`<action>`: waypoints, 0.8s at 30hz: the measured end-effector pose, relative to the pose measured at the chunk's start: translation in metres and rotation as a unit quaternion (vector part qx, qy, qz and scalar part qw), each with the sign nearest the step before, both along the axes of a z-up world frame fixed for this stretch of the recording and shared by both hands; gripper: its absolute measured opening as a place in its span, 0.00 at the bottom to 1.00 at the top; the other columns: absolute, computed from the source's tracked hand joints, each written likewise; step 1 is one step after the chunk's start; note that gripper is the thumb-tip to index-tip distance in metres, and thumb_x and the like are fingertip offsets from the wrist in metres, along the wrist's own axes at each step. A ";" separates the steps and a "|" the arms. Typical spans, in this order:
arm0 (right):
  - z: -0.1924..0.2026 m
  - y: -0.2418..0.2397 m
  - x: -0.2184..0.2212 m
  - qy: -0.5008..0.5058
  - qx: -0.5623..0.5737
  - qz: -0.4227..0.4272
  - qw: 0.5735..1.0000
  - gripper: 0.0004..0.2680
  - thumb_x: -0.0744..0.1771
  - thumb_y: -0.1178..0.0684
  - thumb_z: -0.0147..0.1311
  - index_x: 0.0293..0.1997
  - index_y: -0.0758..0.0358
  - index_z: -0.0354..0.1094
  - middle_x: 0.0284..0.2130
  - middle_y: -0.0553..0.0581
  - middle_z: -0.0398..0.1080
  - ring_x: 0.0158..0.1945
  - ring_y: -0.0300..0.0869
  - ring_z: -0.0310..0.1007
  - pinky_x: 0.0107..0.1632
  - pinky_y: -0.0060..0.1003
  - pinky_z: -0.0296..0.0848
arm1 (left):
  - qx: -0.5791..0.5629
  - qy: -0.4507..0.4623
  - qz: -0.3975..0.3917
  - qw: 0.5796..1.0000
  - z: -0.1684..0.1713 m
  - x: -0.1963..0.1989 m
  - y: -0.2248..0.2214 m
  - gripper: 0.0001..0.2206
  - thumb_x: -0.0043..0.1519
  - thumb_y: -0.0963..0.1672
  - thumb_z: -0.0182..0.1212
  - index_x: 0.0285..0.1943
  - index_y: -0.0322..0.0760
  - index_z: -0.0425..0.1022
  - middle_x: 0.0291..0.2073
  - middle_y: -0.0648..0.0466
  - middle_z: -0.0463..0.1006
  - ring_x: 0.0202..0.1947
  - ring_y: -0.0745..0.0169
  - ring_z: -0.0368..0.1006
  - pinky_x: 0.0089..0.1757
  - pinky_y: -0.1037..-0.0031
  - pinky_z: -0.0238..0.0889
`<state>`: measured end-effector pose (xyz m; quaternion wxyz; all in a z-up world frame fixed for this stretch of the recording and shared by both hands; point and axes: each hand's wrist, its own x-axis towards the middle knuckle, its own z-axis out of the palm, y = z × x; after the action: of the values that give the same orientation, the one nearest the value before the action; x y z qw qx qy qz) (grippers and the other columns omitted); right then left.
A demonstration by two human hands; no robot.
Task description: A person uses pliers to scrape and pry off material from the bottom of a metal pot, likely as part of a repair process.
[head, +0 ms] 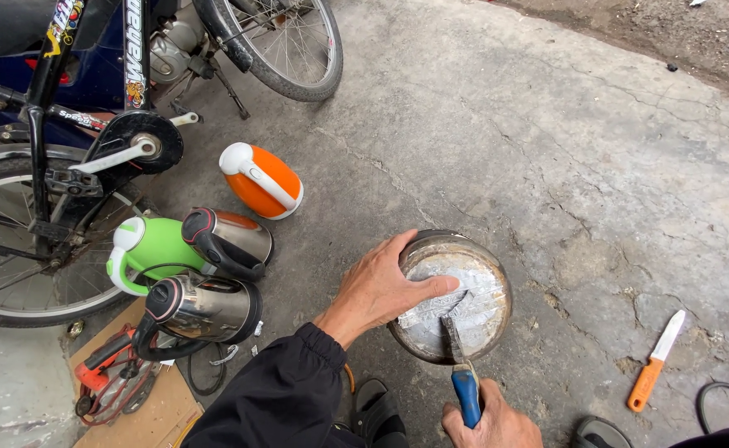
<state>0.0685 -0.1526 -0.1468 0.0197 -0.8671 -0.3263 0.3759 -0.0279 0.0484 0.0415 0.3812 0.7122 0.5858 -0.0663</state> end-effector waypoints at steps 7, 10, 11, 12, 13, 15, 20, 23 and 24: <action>0.036 0.010 0.011 0.086 -0.017 -0.036 0.995 0.14 0.60 0.28 0.55 0.40 0.36 0.75 0.35 0.46 0.85 0.44 0.47 0.84 0.50 0.37 0.75 | -0.052 -0.037 0.018 0.998 0.014 -0.012 0.010 0.49 0.52 0.63 0.59 0.88 0.61 0.54 0.82 0.56 0.65 0.79 0.50 0.63 0.66 0.57 0.61; 0.042 0.014 0.013 0.124 -0.051 -0.058 0.989 0.15 0.61 0.27 0.57 0.41 0.39 0.77 0.36 0.49 0.82 0.44 0.46 0.83 0.50 0.37 0.73 | -0.043 -0.096 0.005 0.994 0.011 -0.018 0.011 0.49 0.53 0.66 0.52 0.87 0.56 0.55 0.84 0.55 0.61 0.82 0.52 0.58 0.69 0.55 0.56; 0.039 0.014 0.013 0.119 -0.054 -0.060 0.990 0.15 0.61 0.27 0.57 0.41 0.37 0.77 0.35 0.49 0.82 0.43 0.45 0.82 0.50 0.37 0.73 | -0.052 -0.097 0.006 0.994 0.012 -0.018 0.011 0.49 0.54 0.67 0.49 0.88 0.56 0.54 0.85 0.55 0.60 0.82 0.52 0.57 0.69 0.55 0.54; 0.036 0.015 0.013 0.114 -0.056 -0.062 0.990 0.15 0.61 0.26 0.57 0.41 0.36 0.78 0.34 0.48 0.81 0.41 0.44 0.82 0.49 0.36 0.73 | -0.061 -0.098 0.007 0.993 0.013 -0.018 0.011 0.48 0.55 0.67 0.46 0.88 0.56 0.54 0.85 0.55 0.58 0.83 0.51 0.56 0.70 0.54 0.53; 0.037 0.014 0.011 0.115 -0.056 -0.061 0.990 0.15 0.61 0.26 0.57 0.41 0.36 0.78 0.34 0.48 0.81 0.41 0.44 0.82 0.49 0.36 0.73 | -0.060 -0.098 0.007 0.993 0.011 -0.020 0.012 0.48 0.55 0.67 0.46 0.88 0.56 0.54 0.85 0.55 0.58 0.83 0.51 0.56 0.70 0.54 0.53; 0.039 0.013 0.009 0.101 -0.040 -0.070 0.992 0.14 0.60 0.27 0.57 0.38 0.38 0.78 0.34 0.49 0.82 0.42 0.46 0.82 0.49 0.37 0.73 | -0.053 -0.117 0.003 0.992 0.006 -0.021 0.013 0.48 0.56 0.67 0.42 0.88 0.53 0.55 0.86 0.56 0.58 0.80 0.48 0.62 0.68 0.55 0.56; 0.038 0.013 0.009 0.098 -0.046 -0.073 0.991 0.14 0.60 0.27 0.57 0.38 0.37 0.77 0.33 0.48 0.81 0.41 0.44 0.82 0.49 0.36 0.73 | -0.042 -0.108 -0.002 0.993 0.001 -0.019 0.015 0.48 0.56 0.68 0.42 0.87 0.53 0.55 0.85 0.57 0.59 0.81 0.50 0.60 0.70 0.56 0.55; 0.025 0.014 0.009 0.097 -0.057 -0.065 0.992 0.15 0.60 0.25 0.56 0.40 0.35 0.77 0.32 0.47 0.80 0.40 0.43 0.80 0.48 0.36 0.73 | -0.034 -0.106 -0.004 0.994 0.000 -0.020 0.016 0.48 0.57 0.67 0.42 0.87 0.52 0.56 0.85 0.57 0.60 0.82 0.53 0.58 0.70 0.56 0.53; 0.019 0.014 0.009 0.098 -0.067 -0.055 0.991 0.16 0.61 0.23 0.55 0.42 0.33 0.78 0.33 0.46 0.80 0.39 0.42 0.80 0.48 0.36 0.73 | -0.036 -0.108 -0.003 0.993 -0.001 -0.020 0.015 0.47 0.57 0.67 0.43 0.87 0.52 0.56 0.85 0.57 0.60 0.82 0.52 0.58 0.70 0.56 0.54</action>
<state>0.0778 -0.1390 -0.1279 0.0144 -0.8418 -0.2490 0.4787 -0.0477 0.0637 0.0409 0.4678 0.7025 0.5362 -0.0108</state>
